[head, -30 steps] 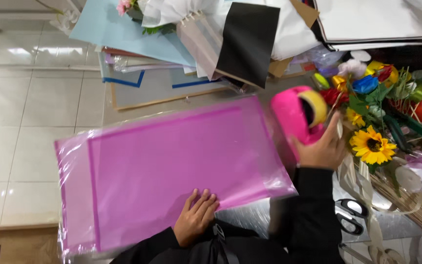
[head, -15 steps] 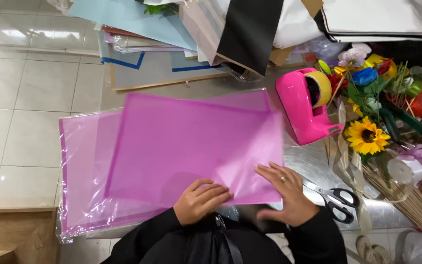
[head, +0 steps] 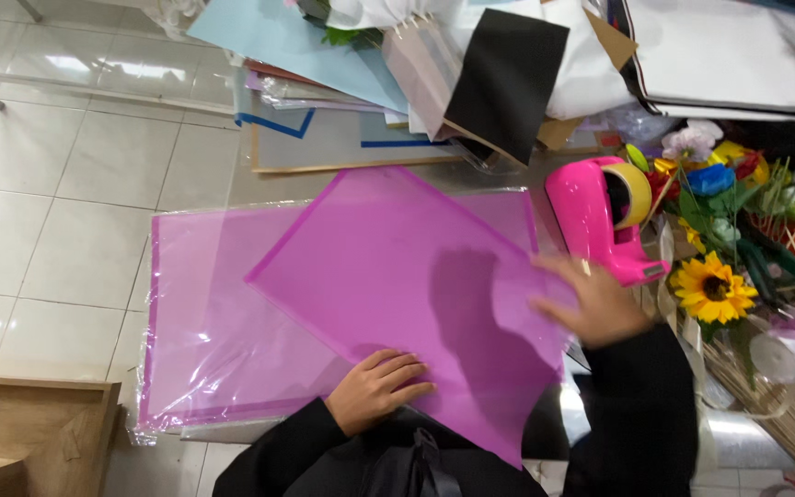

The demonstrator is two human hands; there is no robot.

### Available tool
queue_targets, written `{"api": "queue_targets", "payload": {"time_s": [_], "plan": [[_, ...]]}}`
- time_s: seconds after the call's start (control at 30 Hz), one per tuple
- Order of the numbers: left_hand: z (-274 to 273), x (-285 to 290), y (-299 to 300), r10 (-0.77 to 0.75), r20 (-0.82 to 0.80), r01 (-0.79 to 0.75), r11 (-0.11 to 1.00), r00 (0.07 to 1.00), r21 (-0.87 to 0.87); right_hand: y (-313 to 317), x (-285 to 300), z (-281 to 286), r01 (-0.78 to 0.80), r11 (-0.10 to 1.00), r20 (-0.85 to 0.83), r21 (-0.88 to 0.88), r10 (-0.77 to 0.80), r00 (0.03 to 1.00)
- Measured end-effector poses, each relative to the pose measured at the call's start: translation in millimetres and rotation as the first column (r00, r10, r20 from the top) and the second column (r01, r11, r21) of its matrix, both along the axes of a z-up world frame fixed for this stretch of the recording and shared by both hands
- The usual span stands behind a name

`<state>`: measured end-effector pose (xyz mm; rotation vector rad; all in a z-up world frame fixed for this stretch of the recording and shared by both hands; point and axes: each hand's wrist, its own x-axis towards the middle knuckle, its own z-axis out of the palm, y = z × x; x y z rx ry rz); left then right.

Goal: The person prepares a pink translucent wrapping sheet by cutting it with scissors and securing it with tape. They then place a bouquet of pink and white flowers onto the prepared sheet and begin wrapping it.

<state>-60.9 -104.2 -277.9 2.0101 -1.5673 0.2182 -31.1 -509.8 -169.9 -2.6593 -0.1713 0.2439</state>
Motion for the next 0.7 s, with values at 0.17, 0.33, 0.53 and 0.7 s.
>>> {"api": "queue_targets", "payload": {"time_s": [0.17,0.33,0.53,0.7], "plan": [[-10,-3,22,0.410,0.020,-0.404,0.906,0.912,-0.127,64,169,9,-0.008,0.993,0.504,0.116,-0.052,0.862],[-34,-8,41,0.819,-0.291,-0.862,0.505,0.495,-0.046,111,299,-1,-0.048,0.987,0.740,0.151,-0.081,0.668],[-31,6,46,0.477,-0.879,-0.944,0.296,0.014,0.146,148,383,-11,0.333,0.935,0.405,0.118,-0.352,0.844],[-7,22,27,-0.122,-0.865,-0.804,0.449,-0.487,0.390,149,421,-5,0.528,0.744,-0.116,-0.411,-0.617,0.779]]}}
